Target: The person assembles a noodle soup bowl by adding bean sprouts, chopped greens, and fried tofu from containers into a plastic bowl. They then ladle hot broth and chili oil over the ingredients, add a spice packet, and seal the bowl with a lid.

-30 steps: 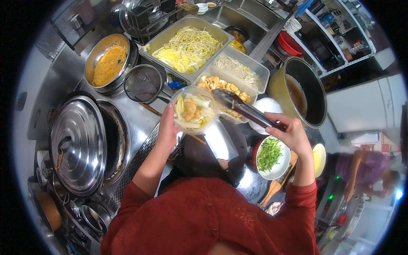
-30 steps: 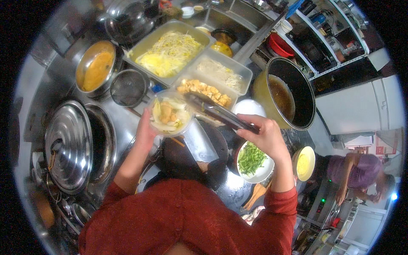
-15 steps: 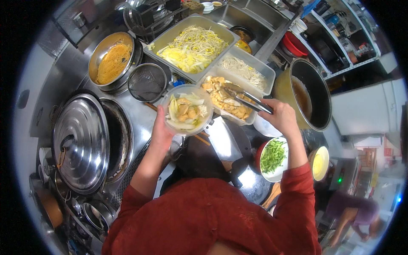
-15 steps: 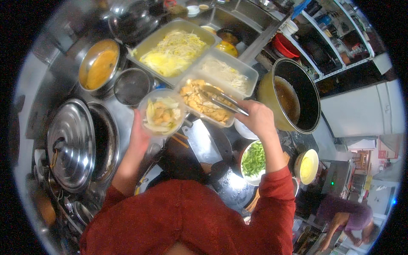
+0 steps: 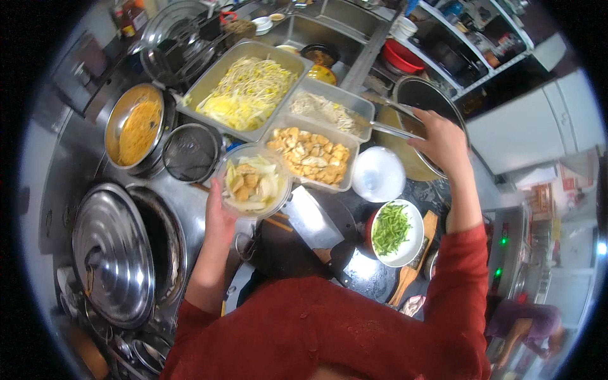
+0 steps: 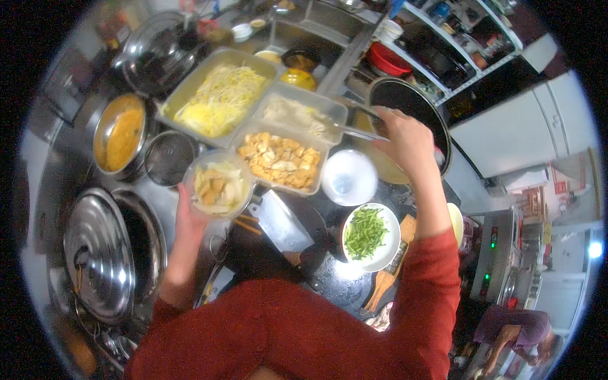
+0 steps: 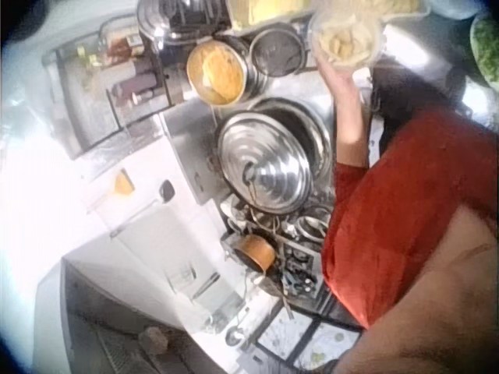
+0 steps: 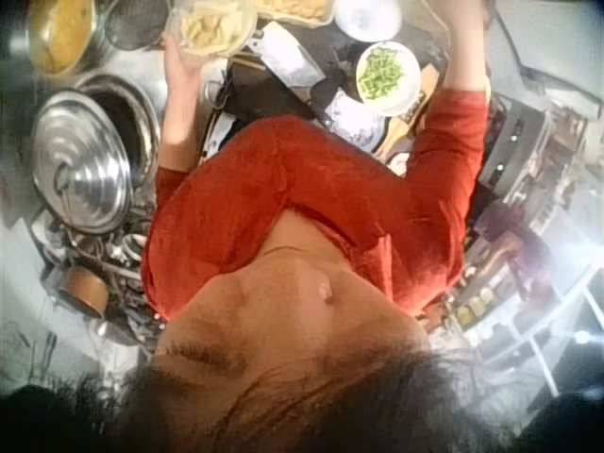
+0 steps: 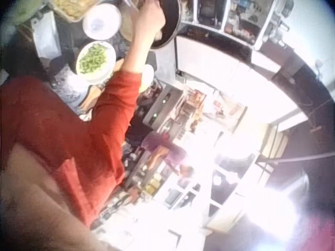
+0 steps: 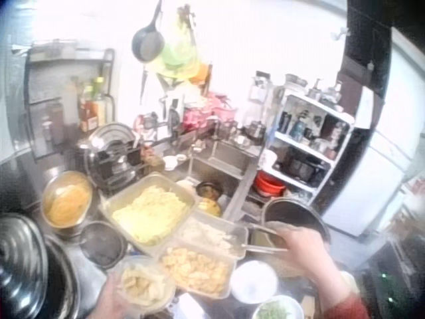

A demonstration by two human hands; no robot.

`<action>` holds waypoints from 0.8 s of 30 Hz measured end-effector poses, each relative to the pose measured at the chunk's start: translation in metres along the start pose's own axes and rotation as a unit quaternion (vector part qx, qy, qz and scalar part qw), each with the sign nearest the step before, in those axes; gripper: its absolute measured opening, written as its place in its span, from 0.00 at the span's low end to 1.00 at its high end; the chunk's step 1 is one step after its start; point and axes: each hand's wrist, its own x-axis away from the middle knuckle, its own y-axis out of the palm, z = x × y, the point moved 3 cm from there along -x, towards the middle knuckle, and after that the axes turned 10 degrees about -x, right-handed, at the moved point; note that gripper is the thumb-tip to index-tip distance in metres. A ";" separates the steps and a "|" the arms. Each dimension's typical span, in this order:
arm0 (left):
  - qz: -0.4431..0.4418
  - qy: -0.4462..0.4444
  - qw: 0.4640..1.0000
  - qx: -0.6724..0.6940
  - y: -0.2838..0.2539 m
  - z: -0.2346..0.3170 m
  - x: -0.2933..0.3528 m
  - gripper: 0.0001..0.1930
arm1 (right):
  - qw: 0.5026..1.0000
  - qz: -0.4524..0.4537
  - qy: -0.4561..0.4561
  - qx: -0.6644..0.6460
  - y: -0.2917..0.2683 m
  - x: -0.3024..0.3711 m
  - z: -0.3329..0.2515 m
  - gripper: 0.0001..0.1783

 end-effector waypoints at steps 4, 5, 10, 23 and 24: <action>-0.011 0.033 0.999 0.024 0.013 0.012 -0.004 0.37 | 0.983 -0.143 0.028 0.116 0.052 -0.062 0.026 0.29; -0.001 0.031 0.999 0.012 0.015 0.016 -0.004 0.37 | 0.977 -0.160 0.030 0.136 0.067 -0.073 0.027 0.28; 0.005 0.060 0.998 -0.014 0.017 0.034 -0.001 0.36 | 0.969 -0.197 0.006 0.152 0.102 -0.101 0.026 0.23; -0.032 0.046 0.998 -0.020 0.047 0.019 -0.050 0.36 | 0.997 -0.058 0.031 0.030 -0.029 -0.033 0.039 0.18; -0.032 0.046 0.998 -0.004 0.053 0.014 -0.054 0.34 | 0.998 -0.045 0.039 0.015 -0.037 -0.028 0.038 0.18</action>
